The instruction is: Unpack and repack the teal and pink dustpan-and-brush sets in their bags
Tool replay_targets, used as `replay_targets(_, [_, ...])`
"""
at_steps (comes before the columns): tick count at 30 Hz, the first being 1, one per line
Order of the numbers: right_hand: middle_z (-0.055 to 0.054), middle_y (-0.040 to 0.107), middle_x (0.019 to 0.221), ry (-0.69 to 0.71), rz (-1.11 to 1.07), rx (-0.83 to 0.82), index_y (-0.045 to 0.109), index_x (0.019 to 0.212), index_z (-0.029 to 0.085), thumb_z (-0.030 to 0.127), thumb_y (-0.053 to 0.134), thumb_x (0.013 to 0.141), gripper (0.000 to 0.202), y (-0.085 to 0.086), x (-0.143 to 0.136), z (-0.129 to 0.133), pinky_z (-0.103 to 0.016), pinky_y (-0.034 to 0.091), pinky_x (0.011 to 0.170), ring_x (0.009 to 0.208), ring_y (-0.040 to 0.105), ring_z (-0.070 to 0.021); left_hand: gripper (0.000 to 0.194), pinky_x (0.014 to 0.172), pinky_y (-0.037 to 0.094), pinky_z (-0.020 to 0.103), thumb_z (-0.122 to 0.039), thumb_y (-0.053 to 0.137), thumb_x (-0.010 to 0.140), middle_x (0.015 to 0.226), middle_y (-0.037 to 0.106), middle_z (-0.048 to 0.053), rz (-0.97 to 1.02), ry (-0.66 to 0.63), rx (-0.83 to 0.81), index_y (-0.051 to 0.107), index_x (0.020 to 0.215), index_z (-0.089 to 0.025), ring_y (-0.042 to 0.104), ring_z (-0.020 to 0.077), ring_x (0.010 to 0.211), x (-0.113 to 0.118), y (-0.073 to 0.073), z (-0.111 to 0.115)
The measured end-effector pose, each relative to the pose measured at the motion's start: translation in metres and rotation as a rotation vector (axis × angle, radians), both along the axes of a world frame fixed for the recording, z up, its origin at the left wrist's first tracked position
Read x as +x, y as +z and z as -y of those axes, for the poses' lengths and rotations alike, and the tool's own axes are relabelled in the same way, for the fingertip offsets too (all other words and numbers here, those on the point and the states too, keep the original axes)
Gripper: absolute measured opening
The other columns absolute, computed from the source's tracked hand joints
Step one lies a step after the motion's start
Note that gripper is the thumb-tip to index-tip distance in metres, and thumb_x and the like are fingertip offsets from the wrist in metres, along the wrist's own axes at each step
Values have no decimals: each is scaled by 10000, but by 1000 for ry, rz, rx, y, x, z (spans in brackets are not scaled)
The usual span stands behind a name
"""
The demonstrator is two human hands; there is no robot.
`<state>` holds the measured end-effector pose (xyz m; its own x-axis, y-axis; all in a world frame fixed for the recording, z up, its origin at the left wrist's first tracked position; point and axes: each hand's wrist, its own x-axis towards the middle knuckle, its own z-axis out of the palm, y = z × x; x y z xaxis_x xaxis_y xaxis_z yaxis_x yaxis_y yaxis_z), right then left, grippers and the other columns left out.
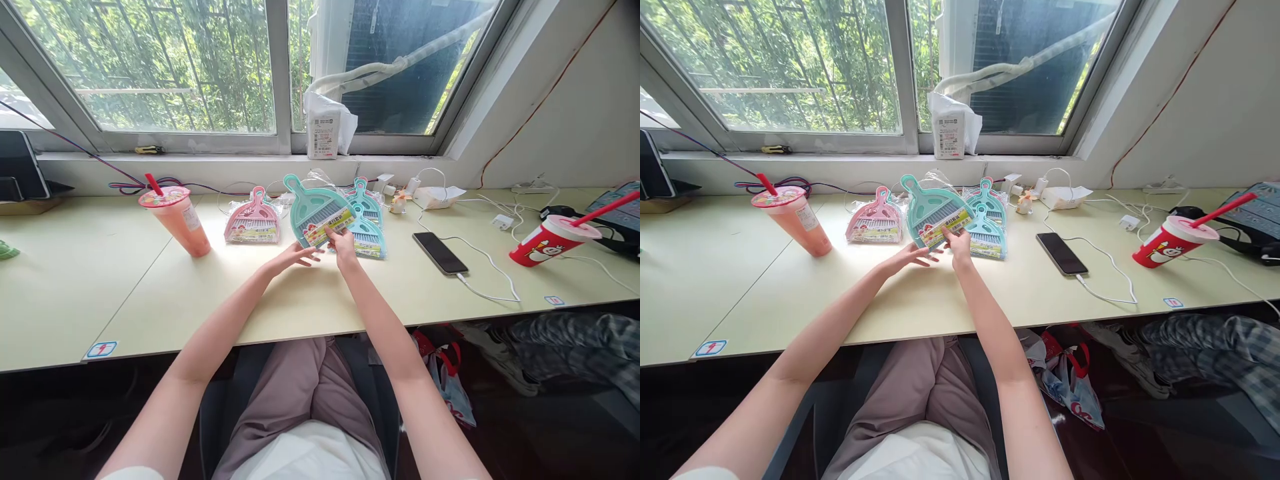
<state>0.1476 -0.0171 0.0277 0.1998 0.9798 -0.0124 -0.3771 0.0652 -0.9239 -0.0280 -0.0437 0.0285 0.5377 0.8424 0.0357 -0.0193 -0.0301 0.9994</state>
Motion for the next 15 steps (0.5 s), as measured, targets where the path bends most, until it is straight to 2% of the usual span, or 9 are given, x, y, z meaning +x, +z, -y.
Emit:
replay_targets(3, [22,675,760,12,4,3,600,839,191,207,795,689,246,1,-3,-1,-199,417,438,560,552,-102,685,855,560,374,-581,751,732,1317,634,140,169,188,37,586,1298,-232,634,304,1158,-6,2,-7])
replay_targets(6, [21,664,723,48,39,23,605,833,183,191,814,677,261,0,-8,0,-196,430,418,569,581,-115,697,928,533,390,-544,778,717,1265,663,118,326,349,76,573,1304,-230,604,298,1205,-3,1,-10])
replay_targets(11, [10,682,745,94,41,-5,600,810,177,157,834,649,284,-6,-15,2,-200,456,421,567,604,-120,681,963,512,414,-481,823,666,1171,701,106,341,603,140,591,1241,-199,625,302,1162,19,-8,-1])
replay_targets(13, [9,690,758,78,2,-30,598,817,176,167,826,656,279,-8,-13,2,-200,459,435,550,592,-109,638,936,523,420,-483,818,671,1167,701,111,286,591,141,600,1195,-190,644,304,1128,28,-12,4])
replay_targets(15, [2,702,787,63,-39,-34,598,826,173,188,817,662,274,-8,-9,0,-201,459,450,547,588,-104,624,876,543,422,-499,808,684,1157,702,123,212,497,80,593,1178,-183,684,302,1042,34,-14,9])
